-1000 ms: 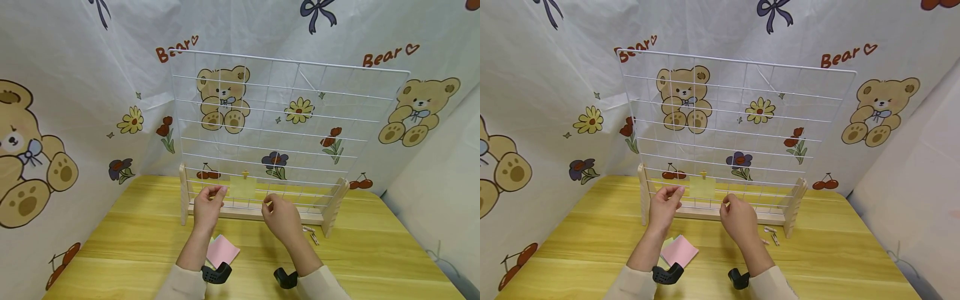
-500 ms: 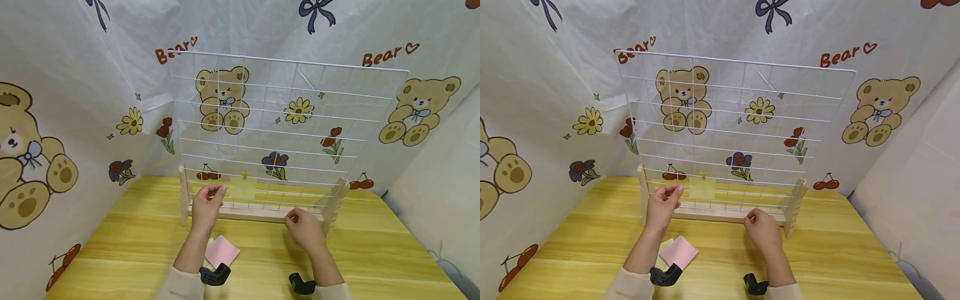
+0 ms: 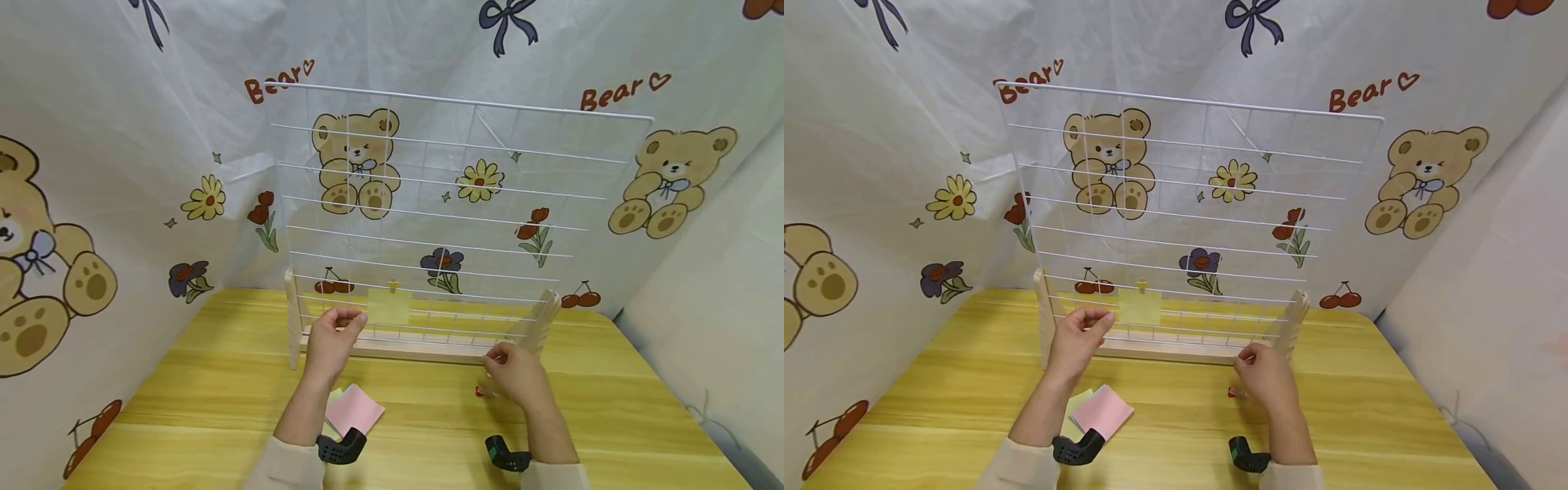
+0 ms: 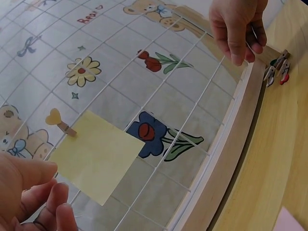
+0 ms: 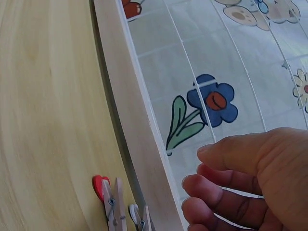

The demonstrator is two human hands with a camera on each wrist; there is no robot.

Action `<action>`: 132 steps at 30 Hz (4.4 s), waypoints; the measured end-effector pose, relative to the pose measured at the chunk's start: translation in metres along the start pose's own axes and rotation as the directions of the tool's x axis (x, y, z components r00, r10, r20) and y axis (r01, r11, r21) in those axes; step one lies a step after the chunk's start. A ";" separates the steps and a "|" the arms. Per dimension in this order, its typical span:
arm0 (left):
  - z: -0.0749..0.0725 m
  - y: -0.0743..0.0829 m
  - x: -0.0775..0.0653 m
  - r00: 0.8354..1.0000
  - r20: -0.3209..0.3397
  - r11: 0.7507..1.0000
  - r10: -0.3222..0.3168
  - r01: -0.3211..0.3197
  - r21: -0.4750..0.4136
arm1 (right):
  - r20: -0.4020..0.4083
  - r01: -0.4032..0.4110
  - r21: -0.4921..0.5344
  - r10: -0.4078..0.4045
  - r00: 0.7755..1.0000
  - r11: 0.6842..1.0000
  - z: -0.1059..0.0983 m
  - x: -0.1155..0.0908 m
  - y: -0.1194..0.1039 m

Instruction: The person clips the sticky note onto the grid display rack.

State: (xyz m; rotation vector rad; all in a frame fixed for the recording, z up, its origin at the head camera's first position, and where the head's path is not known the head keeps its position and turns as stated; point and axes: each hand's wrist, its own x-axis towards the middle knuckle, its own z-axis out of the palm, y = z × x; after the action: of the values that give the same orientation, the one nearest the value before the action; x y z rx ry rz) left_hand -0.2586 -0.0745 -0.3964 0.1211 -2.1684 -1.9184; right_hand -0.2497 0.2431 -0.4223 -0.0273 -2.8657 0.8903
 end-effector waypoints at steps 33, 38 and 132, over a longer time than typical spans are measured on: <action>-0.023 -0.024 -0.038 0.933 0.334 0.552 -0.130 -0.212 0.806 | 0.096 -0.108 -0.020 0.110 0.989 0.994 -0.022 -0.002 0.021; -0.023 -0.027 -0.039 0.929 0.342 0.533 -0.137 -0.222 0.817 | 0.096 -0.114 -0.017 0.115 0.989 0.993 -0.021 -0.004 0.022; -0.014 -0.030 -0.044 0.918 0.356 0.547 -0.176 -0.210 0.810 | 0.174 -0.154 -0.126 0.175 0.969 0.980 -0.010 -0.005 0.030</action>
State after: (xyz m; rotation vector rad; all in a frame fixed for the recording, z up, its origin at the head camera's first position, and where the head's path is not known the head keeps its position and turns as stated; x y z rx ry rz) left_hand -0.2156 -0.0823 -0.4304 -0.1539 -3.1799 -0.7063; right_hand -0.2445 0.2729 -0.4319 -0.2089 -3.1219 0.7975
